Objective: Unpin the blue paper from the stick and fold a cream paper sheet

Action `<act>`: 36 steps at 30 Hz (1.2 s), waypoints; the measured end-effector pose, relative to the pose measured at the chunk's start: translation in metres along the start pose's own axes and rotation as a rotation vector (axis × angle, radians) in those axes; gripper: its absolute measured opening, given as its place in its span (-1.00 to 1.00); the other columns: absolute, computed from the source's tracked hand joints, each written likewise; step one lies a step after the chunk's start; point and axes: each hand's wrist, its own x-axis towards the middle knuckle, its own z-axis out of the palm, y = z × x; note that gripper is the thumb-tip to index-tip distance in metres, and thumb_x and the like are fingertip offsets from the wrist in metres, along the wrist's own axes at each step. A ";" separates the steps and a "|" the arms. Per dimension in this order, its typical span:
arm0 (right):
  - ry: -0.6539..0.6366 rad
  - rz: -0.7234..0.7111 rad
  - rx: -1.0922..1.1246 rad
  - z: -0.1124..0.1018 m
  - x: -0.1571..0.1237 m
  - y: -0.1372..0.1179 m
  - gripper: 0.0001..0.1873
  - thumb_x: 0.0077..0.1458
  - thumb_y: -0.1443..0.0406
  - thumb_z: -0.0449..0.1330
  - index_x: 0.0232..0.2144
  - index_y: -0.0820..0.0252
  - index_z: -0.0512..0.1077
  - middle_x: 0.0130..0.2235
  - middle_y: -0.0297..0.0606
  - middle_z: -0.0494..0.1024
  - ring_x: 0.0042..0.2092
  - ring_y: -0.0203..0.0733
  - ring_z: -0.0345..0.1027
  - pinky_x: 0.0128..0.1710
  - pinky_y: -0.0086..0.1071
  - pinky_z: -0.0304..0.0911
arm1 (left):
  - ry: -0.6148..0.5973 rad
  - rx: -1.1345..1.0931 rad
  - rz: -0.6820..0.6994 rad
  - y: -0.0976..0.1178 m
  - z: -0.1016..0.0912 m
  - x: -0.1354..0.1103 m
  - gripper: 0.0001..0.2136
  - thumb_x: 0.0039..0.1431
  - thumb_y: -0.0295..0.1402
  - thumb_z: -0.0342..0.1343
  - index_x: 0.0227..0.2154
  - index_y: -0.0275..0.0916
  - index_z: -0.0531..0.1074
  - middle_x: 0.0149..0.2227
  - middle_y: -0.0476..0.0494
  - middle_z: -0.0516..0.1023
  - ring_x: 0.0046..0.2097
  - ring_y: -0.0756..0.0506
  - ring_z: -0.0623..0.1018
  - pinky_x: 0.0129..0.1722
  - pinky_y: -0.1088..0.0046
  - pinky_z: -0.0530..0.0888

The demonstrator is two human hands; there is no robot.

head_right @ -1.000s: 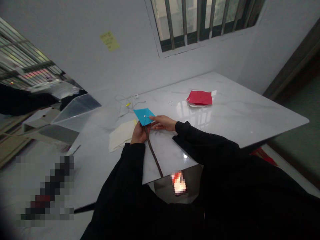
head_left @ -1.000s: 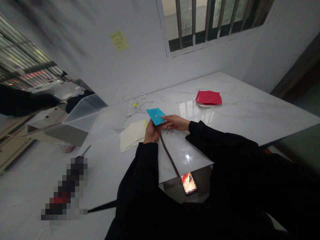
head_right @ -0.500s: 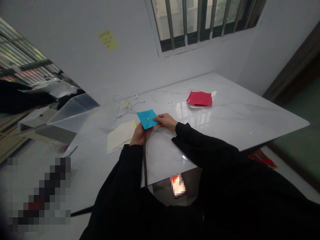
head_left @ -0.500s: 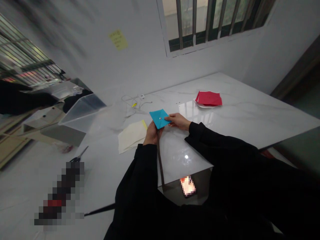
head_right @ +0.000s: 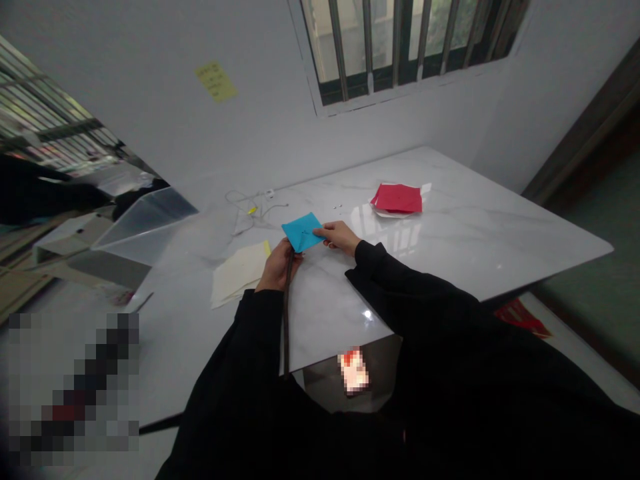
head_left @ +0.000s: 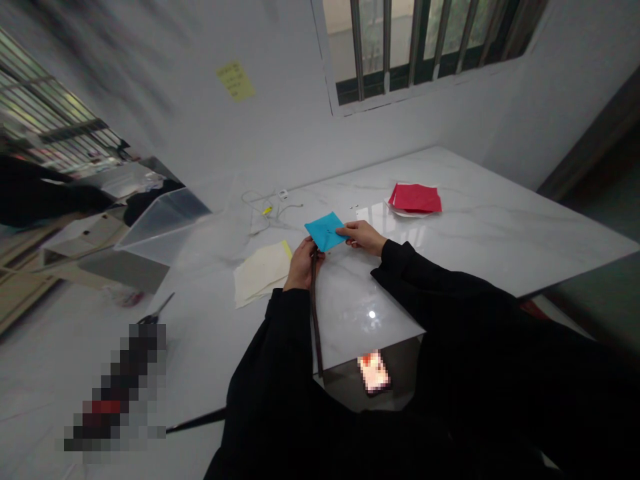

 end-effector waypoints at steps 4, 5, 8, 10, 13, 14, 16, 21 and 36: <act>0.066 -0.034 -0.091 -0.009 0.005 0.001 -0.78 0.22 0.26 0.32 -0.41 0.27 0.42 -0.52 -0.39 0.35 -0.51 -0.42 0.21 -0.58 -0.55 0.04 | 0.103 -0.015 -0.020 0.008 0.004 -0.008 -0.81 0.07 -0.51 0.23 -0.23 -0.25 0.45 -0.39 0.00 0.48 -0.49 0.10 0.42 -0.53 0.62 0.30; 0.073 -0.045 -0.123 -0.010 0.005 0.002 -0.79 0.23 0.27 0.31 -0.40 0.27 0.44 -0.53 -0.39 0.36 -0.52 -0.42 0.21 -0.58 -0.54 0.05 | 0.111 -0.003 -0.010 0.010 0.006 -0.010 -0.84 0.10 -0.48 0.23 -0.24 -0.26 0.45 -0.38 -0.02 0.49 -0.50 0.11 0.41 -0.56 0.62 0.26; 0.071 -0.078 -0.192 -0.008 0.006 0.004 -0.81 0.24 0.28 0.28 -0.38 0.28 0.47 -0.54 -0.38 0.39 -0.54 -0.40 0.20 -0.58 -0.53 0.06 | 0.119 0.062 0.028 0.012 0.012 -0.017 -0.84 0.18 -0.32 0.25 -0.26 -0.30 0.45 -0.37 -0.06 0.49 -0.55 0.12 0.35 -0.62 0.60 0.16; 0.067 -0.093 -0.223 -0.007 0.005 0.004 -0.81 0.25 0.28 0.28 -0.38 0.27 0.47 -0.56 -0.40 0.38 -0.55 -0.40 0.19 -0.57 -0.51 0.06 | 0.104 0.109 0.040 0.012 0.015 -0.020 -0.73 0.20 -0.17 0.29 -0.26 -0.29 0.45 -0.39 -0.05 0.47 -0.56 0.12 0.32 -0.63 0.59 0.13; 0.065 -0.109 -0.285 -0.005 0.002 0.004 -0.80 0.26 0.25 0.27 -0.38 0.27 0.46 -0.60 -0.42 0.36 -0.57 -0.40 0.17 -0.56 -0.50 0.06 | 0.031 0.187 0.069 0.009 0.015 -0.023 -0.58 0.08 -0.01 0.38 -0.34 -0.27 0.42 -0.46 0.02 0.39 -0.55 0.11 0.31 -0.62 0.59 0.13; 0.057 -0.117 -0.308 -0.005 0.002 0.004 -0.79 0.26 0.24 0.27 -0.38 0.27 0.46 -0.60 -0.42 0.36 -0.57 -0.40 0.17 -0.56 -0.49 0.06 | 0.006 0.219 0.079 0.008 0.015 -0.023 -0.56 0.03 -0.01 0.42 -0.38 -0.27 0.40 -0.48 0.04 0.36 -0.55 0.10 0.30 -0.62 0.59 0.13; 0.037 -0.138 -0.363 -0.004 0.001 0.005 -0.78 0.25 0.23 0.27 -0.38 0.27 0.47 -0.59 -0.42 0.38 -0.57 -0.40 0.18 -0.53 -0.49 0.08 | -0.019 0.284 0.096 0.005 0.013 -0.022 -0.54 -0.06 -0.05 0.48 -0.43 -0.26 0.37 -0.53 0.09 0.30 -0.55 0.11 0.26 -0.61 0.58 0.12; 0.009 -0.232 -0.585 -0.005 0.000 0.001 -0.72 0.27 0.14 0.28 -0.30 0.29 0.56 -0.49 -0.33 0.53 -0.49 -0.36 0.32 -0.40 -0.46 0.19 | 0.043 0.322 0.114 0.001 0.010 -0.018 -0.59 -0.09 -0.19 0.50 -0.47 -0.27 0.36 -0.61 0.13 0.26 -0.56 0.11 0.19 -0.59 0.55 0.09; -0.325 -0.357 -1.012 -0.022 -0.106 0.007 -0.92 0.14 0.33 0.38 -0.28 0.23 0.66 -0.31 -0.25 0.63 -0.33 -0.27 0.45 -0.25 -0.43 0.24 | 0.105 0.111 0.099 0.004 0.015 -0.018 -0.65 -0.05 -0.29 0.47 -0.45 -0.24 0.34 -0.55 0.12 0.29 -0.54 0.09 0.23 -0.63 0.58 0.11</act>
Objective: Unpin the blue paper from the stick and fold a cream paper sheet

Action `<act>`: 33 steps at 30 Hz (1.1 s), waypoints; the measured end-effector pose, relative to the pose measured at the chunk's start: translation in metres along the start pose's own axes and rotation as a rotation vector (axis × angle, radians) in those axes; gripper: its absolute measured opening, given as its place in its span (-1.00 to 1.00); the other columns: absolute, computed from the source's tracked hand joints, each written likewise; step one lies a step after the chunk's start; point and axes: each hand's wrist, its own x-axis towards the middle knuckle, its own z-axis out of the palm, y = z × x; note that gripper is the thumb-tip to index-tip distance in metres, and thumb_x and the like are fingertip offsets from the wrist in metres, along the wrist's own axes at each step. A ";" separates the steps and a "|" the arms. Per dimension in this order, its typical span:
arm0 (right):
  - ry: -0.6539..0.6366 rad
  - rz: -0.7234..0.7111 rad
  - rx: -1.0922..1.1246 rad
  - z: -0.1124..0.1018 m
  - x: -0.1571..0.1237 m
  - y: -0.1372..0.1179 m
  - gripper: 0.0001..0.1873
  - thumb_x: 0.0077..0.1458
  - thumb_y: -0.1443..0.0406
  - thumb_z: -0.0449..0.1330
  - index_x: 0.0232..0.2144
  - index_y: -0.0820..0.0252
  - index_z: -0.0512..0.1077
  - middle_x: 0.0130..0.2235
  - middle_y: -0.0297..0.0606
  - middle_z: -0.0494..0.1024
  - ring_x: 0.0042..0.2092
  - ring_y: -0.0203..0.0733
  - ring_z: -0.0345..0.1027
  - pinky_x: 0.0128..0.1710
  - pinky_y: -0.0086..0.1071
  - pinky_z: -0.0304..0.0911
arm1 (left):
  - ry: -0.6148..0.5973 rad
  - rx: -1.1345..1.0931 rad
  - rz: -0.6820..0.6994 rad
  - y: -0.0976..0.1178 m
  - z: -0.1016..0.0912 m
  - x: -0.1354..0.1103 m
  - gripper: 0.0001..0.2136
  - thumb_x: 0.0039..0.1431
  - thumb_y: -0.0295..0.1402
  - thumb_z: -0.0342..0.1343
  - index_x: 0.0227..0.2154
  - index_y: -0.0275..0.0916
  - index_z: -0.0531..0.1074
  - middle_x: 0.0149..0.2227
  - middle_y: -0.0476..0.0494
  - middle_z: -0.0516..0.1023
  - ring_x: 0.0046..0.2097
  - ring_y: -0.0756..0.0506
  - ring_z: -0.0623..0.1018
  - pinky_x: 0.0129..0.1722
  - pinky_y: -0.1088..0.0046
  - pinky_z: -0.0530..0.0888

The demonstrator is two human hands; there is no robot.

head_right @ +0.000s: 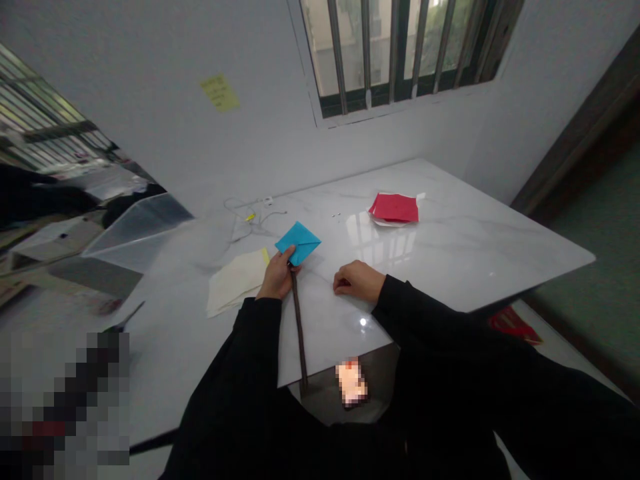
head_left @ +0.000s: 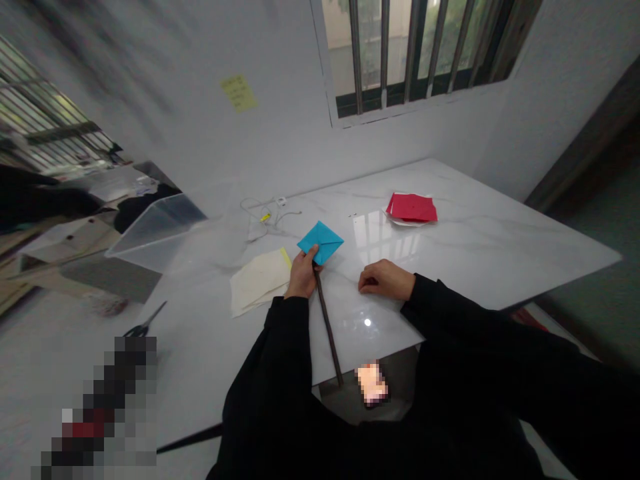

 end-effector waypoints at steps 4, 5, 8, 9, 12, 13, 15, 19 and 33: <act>0.054 -0.002 -0.094 0.003 -0.005 0.006 -0.91 0.23 0.34 0.32 -0.25 0.21 0.65 -0.25 -0.23 0.65 -0.27 -0.24 0.49 -0.20 -0.41 0.26 | 0.000 -0.015 0.009 -0.002 -0.001 0.000 -0.66 -0.07 -0.28 0.47 -0.43 -0.25 0.38 -0.53 0.11 0.31 -0.52 0.09 0.25 -0.62 0.59 0.14; 0.079 0.012 -0.124 0.003 -0.005 0.007 -0.89 0.25 0.35 0.30 -0.23 0.20 0.65 -0.23 -0.22 0.66 -0.24 -0.22 0.51 -0.17 -0.41 0.28 | -0.005 -0.019 0.011 -0.002 -0.001 0.000 -0.66 -0.08 -0.28 0.47 -0.42 -0.25 0.39 -0.52 0.10 0.32 -0.51 0.09 0.25 -0.62 0.59 0.14; 0.157 0.072 -0.247 0.002 -0.005 0.011 -0.82 0.30 0.40 0.21 -0.17 0.20 0.63 -0.14 -0.17 0.67 -0.12 -0.15 0.54 -0.07 -0.37 0.32 | -0.006 -0.027 0.004 -0.001 -0.001 0.000 -0.65 -0.11 -0.27 0.49 -0.39 -0.25 0.41 -0.51 0.09 0.34 -0.50 0.09 0.27 -0.62 0.59 0.15; 0.171 0.082 -0.285 0.002 -0.006 0.012 -0.79 0.32 0.41 0.18 -0.15 0.20 0.63 -0.12 -0.15 0.68 -0.08 -0.14 0.55 -0.04 -0.36 0.33 | -0.004 -0.030 0.001 -0.001 -0.001 -0.001 -0.64 -0.12 -0.27 0.49 -0.40 -0.25 0.41 -0.51 0.10 0.34 -0.50 0.08 0.26 -0.61 0.58 0.15; 0.178 0.074 -0.356 0.005 -0.012 0.014 -0.74 0.33 0.43 0.13 -0.12 0.21 0.63 -0.07 -0.12 0.68 -0.04 -0.11 0.55 0.01 -0.33 0.36 | -0.008 -0.032 -0.007 -0.001 -0.001 -0.002 -0.63 -0.12 -0.26 0.50 -0.41 -0.24 0.40 -0.51 0.10 0.34 -0.50 0.08 0.26 -0.60 0.57 0.15; 0.181 0.068 -0.364 0.005 -0.015 0.014 -0.73 0.33 0.42 0.13 -0.12 0.21 0.63 -0.06 -0.12 0.68 -0.03 -0.10 0.55 0.02 -0.31 0.36 | -0.010 -0.033 -0.006 -0.001 -0.001 -0.002 -0.63 -0.12 -0.26 0.49 -0.40 -0.24 0.40 -0.51 0.10 0.34 -0.50 0.08 0.26 -0.60 0.57 0.15; 0.207 0.073 -0.348 0.005 -0.021 0.016 -0.73 0.32 0.42 0.13 -0.11 0.20 0.64 -0.06 -0.13 0.68 -0.03 -0.09 0.56 0.03 -0.29 0.37 | -0.010 -0.037 -0.005 -0.002 -0.001 -0.001 -0.65 -0.11 -0.27 0.48 -0.39 -0.25 0.40 -0.50 0.10 0.35 -0.49 0.08 0.27 -0.59 0.57 0.16; 0.288 0.182 -0.210 -0.001 -0.024 0.018 -0.80 0.28 0.35 0.22 -0.13 0.17 0.64 -0.15 -0.19 0.69 -0.19 -0.16 0.55 -0.08 -0.31 0.38 | 0.003 -0.035 -0.015 -0.003 -0.001 0.000 -0.68 -0.06 -0.29 0.45 -0.38 -0.25 0.41 -0.50 0.09 0.36 -0.49 0.07 0.29 -0.58 0.57 0.18; 0.176 0.243 -0.378 -0.035 0.078 0.054 -0.79 0.23 0.40 0.23 -0.20 0.21 0.69 -0.16 -0.11 0.70 -0.11 -0.05 0.54 -0.12 -0.34 0.27 | -0.023 -0.032 -0.004 -0.003 -0.001 -0.001 -0.63 -0.11 -0.25 0.48 -0.39 -0.27 0.40 -0.51 0.09 0.37 -0.50 0.09 0.28 -0.58 0.56 0.17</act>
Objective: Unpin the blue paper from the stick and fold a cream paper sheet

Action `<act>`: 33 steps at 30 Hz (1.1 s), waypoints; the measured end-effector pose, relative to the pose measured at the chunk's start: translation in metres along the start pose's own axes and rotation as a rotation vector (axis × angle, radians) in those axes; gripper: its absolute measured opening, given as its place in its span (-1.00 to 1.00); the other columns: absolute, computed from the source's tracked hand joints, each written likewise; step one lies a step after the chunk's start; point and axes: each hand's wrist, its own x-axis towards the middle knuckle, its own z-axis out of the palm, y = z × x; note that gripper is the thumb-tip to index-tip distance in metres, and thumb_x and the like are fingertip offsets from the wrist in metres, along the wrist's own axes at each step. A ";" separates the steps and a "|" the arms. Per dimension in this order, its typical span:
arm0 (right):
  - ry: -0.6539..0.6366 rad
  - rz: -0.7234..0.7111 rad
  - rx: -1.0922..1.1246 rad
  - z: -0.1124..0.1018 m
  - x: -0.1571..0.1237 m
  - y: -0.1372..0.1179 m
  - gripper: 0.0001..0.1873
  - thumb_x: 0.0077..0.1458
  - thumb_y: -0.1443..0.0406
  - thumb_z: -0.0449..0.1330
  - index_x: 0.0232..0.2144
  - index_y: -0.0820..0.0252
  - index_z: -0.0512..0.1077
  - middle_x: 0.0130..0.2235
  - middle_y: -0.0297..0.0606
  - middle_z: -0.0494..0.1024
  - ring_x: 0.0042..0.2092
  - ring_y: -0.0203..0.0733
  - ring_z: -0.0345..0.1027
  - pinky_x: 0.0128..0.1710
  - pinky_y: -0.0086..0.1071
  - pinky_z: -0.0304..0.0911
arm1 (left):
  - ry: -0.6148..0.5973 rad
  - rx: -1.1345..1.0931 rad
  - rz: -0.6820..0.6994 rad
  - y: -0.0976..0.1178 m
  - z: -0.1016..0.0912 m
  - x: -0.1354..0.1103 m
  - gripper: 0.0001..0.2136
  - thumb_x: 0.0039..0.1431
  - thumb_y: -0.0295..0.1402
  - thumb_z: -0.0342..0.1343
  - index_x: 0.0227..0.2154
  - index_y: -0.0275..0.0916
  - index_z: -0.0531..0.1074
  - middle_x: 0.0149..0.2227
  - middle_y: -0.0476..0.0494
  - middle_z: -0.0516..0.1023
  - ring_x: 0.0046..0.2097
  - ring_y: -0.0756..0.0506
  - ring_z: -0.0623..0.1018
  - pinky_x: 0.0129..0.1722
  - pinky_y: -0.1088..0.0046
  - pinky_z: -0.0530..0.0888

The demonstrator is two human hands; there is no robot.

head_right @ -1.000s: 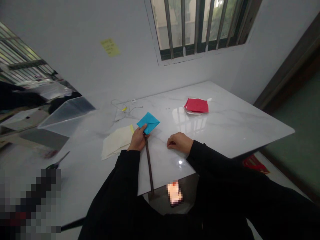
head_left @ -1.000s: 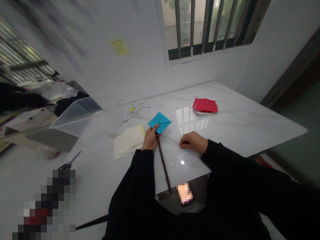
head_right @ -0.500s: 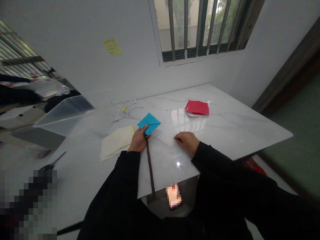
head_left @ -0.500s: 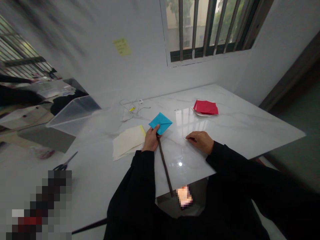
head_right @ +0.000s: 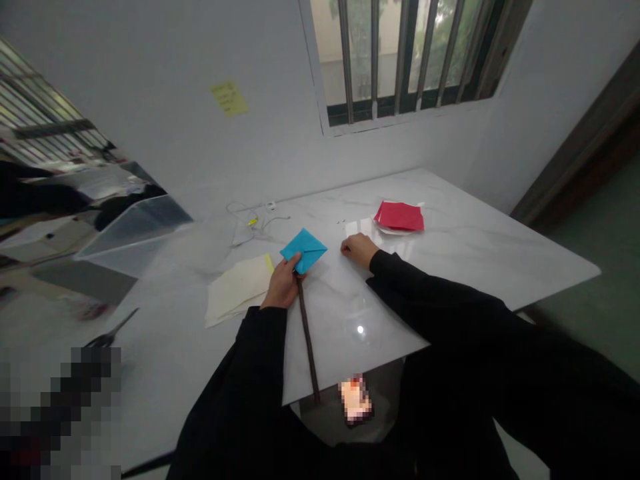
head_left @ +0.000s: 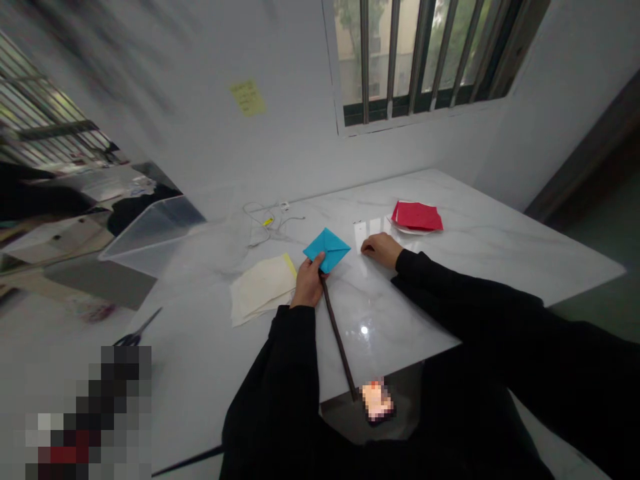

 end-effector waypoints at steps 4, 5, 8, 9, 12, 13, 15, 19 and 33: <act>0.059 0.072 0.001 0.000 0.050 0.017 -0.76 0.21 0.44 0.22 -0.17 0.27 0.68 -0.13 -0.10 0.70 -0.06 -0.04 0.55 -0.06 -0.33 0.29 | -0.012 0.030 0.001 -0.002 -0.001 0.002 -0.61 -0.10 -0.20 0.49 -0.40 -0.28 0.40 -0.52 0.09 0.36 -0.52 0.09 0.27 -0.58 0.55 0.16; 0.084 0.092 0.013 0.000 0.059 0.020 -0.75 0.21 0.45 0.21 -0.16 0.28 0.67 -0.11 -0.10 0.70 -0.05 -0.05 0.55 -0.04 -0.34 0.30 | -0.012 0.041 0.004 -0.003 -0.001 0.002 -0.61 -0.09 -0.18 0.48 -0.41 -0.28 0.40 -0.53 0.08 0.36 -0.52 0.09 0.27 -0.58 0.55 0.16; 0.193 0.149 0.080 0.001 0.073 0.024 -0.71 0.21 0.48 0.18 -0.11 0.28 0.66 -0.08 -0.11 0.69 -0.06 -0.11 0.55 0.02 -0.33 0.32 | -0.004 0.067 0.017 -0.005 -0.002 0.002 -0.61 -0.03 -0.14 0.46 -0.44 -0.26 0.38 -0.55 0.09 0.33 -0.53 0.08 0.28 -0.57 0.54 0.19; 0.234 0.162 0.116 0.002 0.073 0.022 -0.71 0.21 0.48 0.18 -0.10 0.28 0.65 -0.07 -0.12 0.69 -0.07 -0.12 0.56 0.04 -0.32 0.33 | 0.000 0.071 0.021 -0.005 -0.003 0.001 -0.60 -0.01 -0.12 0.46 -0.44 -0.25 0.38 -0.55 0.08 0.32 -0.53 0.07 0.28 -0.57 0.53 0.21; 0.315 0.175 0.290 0.005 0.060 0.010 -0.79 0.25 0.38 0.21 -0.14 0.25 0.63 -0.09 -0.16 0.69 -0.15 -0.17 0.56 0.04 -0.29 0.37 | -0.008 0.059 0.029 -0.006 -0.004 0.001 -0.57 0.00 -0.06 0.45 -0.46 -0.23 0.35 -0.55 0.08 0.30 -0.52 0.07 0.28 -0.56 0.53 0.23; 0.322 0.169 0.375 0.007 0.052 0.003 -0.81 0.26 0.32 0.23 -0.15 0.24 0.63 -0.10 -0.17 0.69 -0.18 -0.18 0.56 0.03 -0.28 0.39 | -0.011 0.054 0.035 -0.007 -0.004 0.001 -0.56 0.00 -0.04 0.45 -0.47 -0.22 0.34 -0.55 0.09 0.29 -0.52 0.07 0.27 -0.57 0.53 0.23; 0.311 0.135 0.562 0.013 0.032 -0.013 -0.73 0.28 0.17 0.25 -0.09 0.22 0.60 -0.09 -0.16 0.67 -0.19 -0.21 0.56 -0.04 -0.30 0.44 | -0.016 0.065 0.045 -0.009 -0.004 0.002 -0.53 -0.03 0.01 0.46 -0.47 -0.22 0.35 -0.56 0.09 0.29 -0.53 0.06 0.26 -0.57 0.53 0.22; 0.259 0.102 0.751 0.028 -0.007 -0.042 -0.26 0.04 0.05 0.44 0.22 0.11 0.39 -0.01 -0.14 0.62 -0.23 -0.21 0.55 -0.17 -0.30 0.48 | -0.010 0.175 0.073 -0.012 -0.005 0.003 -0.53 -0.05 0.04 0.45 -0.41 -0.28 0.47 -0.53 0.00 0.43 -0.50 0.02 0.33 -0.53 0.52 0.26; 0.340 0.261 0.882 0.042 -0.009 -0.038 -0.63 0.25 0.28 0.08 0.11 0.12 0.25 -0.43 -0.39 0.60 -0.40 -0.22 0.55 -0.25 -0.34 0.49 | 0.011 0.356 0.144 -0.008 0.001 -0.003 -0.78 0.05 -0.25 0.34 -0.30 -0.24 0.49 -0.58 0.06 0.38 -0.56 0.03 0.34 -0.58 0.58 0.17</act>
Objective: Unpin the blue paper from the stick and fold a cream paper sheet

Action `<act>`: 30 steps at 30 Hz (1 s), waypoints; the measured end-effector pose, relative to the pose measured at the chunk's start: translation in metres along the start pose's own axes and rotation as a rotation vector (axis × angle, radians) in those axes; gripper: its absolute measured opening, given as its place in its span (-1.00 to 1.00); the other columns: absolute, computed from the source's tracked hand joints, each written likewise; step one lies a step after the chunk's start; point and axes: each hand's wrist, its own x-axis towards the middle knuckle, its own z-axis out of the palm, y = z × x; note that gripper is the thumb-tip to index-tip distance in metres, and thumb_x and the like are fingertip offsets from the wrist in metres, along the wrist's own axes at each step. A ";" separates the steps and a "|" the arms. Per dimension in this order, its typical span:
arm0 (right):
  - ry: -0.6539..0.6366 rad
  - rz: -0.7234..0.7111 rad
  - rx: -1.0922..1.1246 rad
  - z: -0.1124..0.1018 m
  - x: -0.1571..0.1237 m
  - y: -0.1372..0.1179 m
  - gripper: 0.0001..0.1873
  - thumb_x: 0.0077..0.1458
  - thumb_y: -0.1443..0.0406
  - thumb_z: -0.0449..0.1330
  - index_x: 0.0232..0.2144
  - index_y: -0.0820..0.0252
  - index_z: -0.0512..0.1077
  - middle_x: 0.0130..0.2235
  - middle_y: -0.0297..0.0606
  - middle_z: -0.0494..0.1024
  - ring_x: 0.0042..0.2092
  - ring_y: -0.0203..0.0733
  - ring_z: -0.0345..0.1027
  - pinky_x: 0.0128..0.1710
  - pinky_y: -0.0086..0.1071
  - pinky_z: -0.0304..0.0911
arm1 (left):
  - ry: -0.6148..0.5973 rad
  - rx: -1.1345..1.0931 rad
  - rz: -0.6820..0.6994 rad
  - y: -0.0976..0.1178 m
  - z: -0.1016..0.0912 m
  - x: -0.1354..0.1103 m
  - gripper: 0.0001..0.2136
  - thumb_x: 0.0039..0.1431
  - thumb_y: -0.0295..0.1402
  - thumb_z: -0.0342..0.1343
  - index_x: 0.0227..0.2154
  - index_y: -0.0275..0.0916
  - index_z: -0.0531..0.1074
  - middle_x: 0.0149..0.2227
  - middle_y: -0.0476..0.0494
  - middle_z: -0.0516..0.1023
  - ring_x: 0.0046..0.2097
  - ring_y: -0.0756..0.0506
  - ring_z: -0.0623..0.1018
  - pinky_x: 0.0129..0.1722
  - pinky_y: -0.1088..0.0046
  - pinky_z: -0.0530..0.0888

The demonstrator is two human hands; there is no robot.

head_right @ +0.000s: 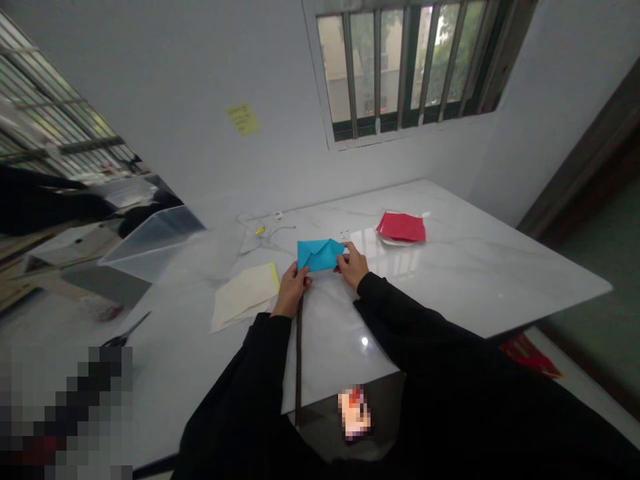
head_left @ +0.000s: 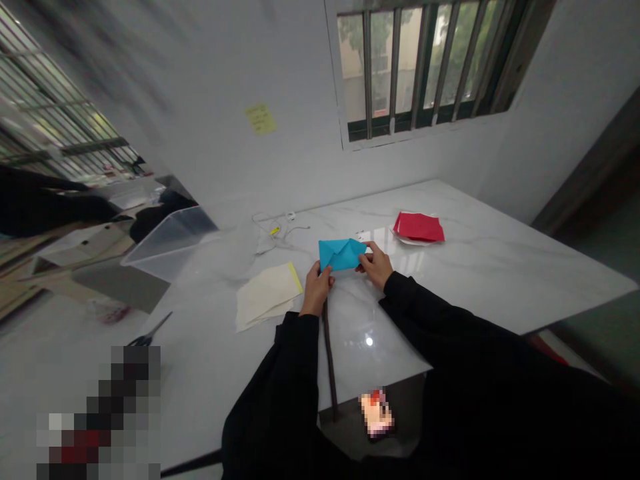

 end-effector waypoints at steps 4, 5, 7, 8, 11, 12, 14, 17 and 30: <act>0.043 -0.120 -0.025 -0.004 0.001 -0.001 -0.30 0.09 0.30 0.20 0.27 0.11 0.16 0.02 -0.10 0.61 -0.30 -0.22 0.55 -0.27 -0.34 0.50 | 0.000 -0.010 -0.030 -0.001 -0.001 0.001 -0.80 0.16 -0.19 0.19 -0.39 -0.24 0.46 -0.64 0.02 0.35 -0.60 0.03 0.32 -0.61 0.58 0.10; 0.060 -0.174 -0.044 -0.006 0.001 -0.003 -0.21 0.05 0.32 0.23 0.33 0.11 0.13 0.14 -0.03 0.54 -0.25 -0.20 0.54 -0.27 -0.34 0.50 | -0.002 -0.006 -0.033 0.000 -0.001 0.001 -0.80 0.17 -0.19 0.16 -0.39 -0.24 0.46 -0.64 0.00 0.36 -0.60 0.02 0.32 -0.61 0.58 0.10; 0.090 -0.296 -0.093 -0.011 0.001 -0.007 -0.21 0.02 0.36 0.20 0.32 0.13 0.22 0.27 0.03 0.41 -0.10 -0.11 0.53 -0.21 -0.29 0.52 | 0.005 0.005 -0.043 0.001 -0.001 0.001 -0.81 0.19 -0.20 0.12 -0.39 -0.22 0.43 -0.65 0.00 0.37 -0.62 0.02 0.30 -0.62 0.57 0.11; 0.092 -0.352 -0.123 -0.013 0.002 -0.009 -0.32 0.02 0.38 0.17 0.24 0.16 0.34 0.28 0.02 0.39 0.01 -0.05 0.51 -0.14 -0.25 0.52 | 0.012 0.005 -0.046 0.001 -0.001 0.001 -0.81 0.20 -0.20 0.11 -0.40 -0.21 0.41 -0.65 -0.01 0.37 -0.62 0.02 0.30 -0.62 0.57 0.11; 0.042 -0.423 -0.228 -0.019 0.004 -0.010 -0.64 0.01 0.45 0.10 -0.19 0.18 0.59 0.25 -0.05 0.43 0.24 0.03 0.37 0.20 -0.09 0.38 | 0.037 -0.023 -0.063 0.001 -0.003 0.001 -0.77 0.20 -0.15 0.12 -0.43 -0.19 0.34 -0.63 -0.03 0.40 -0.63 0.04 0.28 -0.62 0.57 0.12; 0.012 -0.416 -0.261 -0.019 0.005 -0.010 -0.65 0.00 0.48 0.08 -0.26 0.17 0.61 0.24 -0.08 0.44 0.27 0.03 0.35 0.27 -0.07 0.30 | 0.039 -0.038 -0.073 0.001 -0.003 0.001 -0.74 0.20 -0.12 0.13 -0.44 -0.19 0.33 -0.62 -0.03 0.40 -0.64 0.05 0.27 -0.62 0.56 0.11; -0.041 -0.389 -0.302 -0.020 0.007 -0.007 -0.56 -0.02 0.52 0.07 -0.22 0.15 0.64 0.26 -0.12 0.44 0.30 -0.01 0.33 0.36 -0.07 0.19 | 0.036 -0.065 -0.090 0.000 -0.004 0.001 -0.69 0.19 -0.07 0.17 -0.45 -0.20 0.33 -0.61 -0.04 0.41 -0.64 0.06 0.26 -0.62 0.56 0.11; -0.114 -0.382 -0.306 -0.018 0.008 -0.003 -0.38 -0.04 0.57 0.04 0.00 0.14 0.62 0.29 -0.15 0.43 0.32 -0.06 0.31 0.39 -0.11 0.14 | 0.032 -0.090 -0.089 0.001 -0.004 0.001 -0.67 0.12 -0.06 0.24 -0.44 -0.21 0.34 -0.58 -0.03 0.40 -0.64 0.07 0.27 -0.62 0.54 0.13; -0.115 -0.220 -0.011 -0.025 0.022 0.010 -0.53 0.11 0.37 0.21 0.07 0.08 0.60 0.08 -0.25 0.64 0.04 -0.01 0.51 0.12 -0.11 0.38 | -0.136 0.041 -0.046 0.001 -0.004 0.002 -0.81 -0.18 -0.35 0.22 -0.46 -0.24 0.36 -0.56 0.07 0.36 -0.54 0.08 0.27 -0.55 0.56 0.14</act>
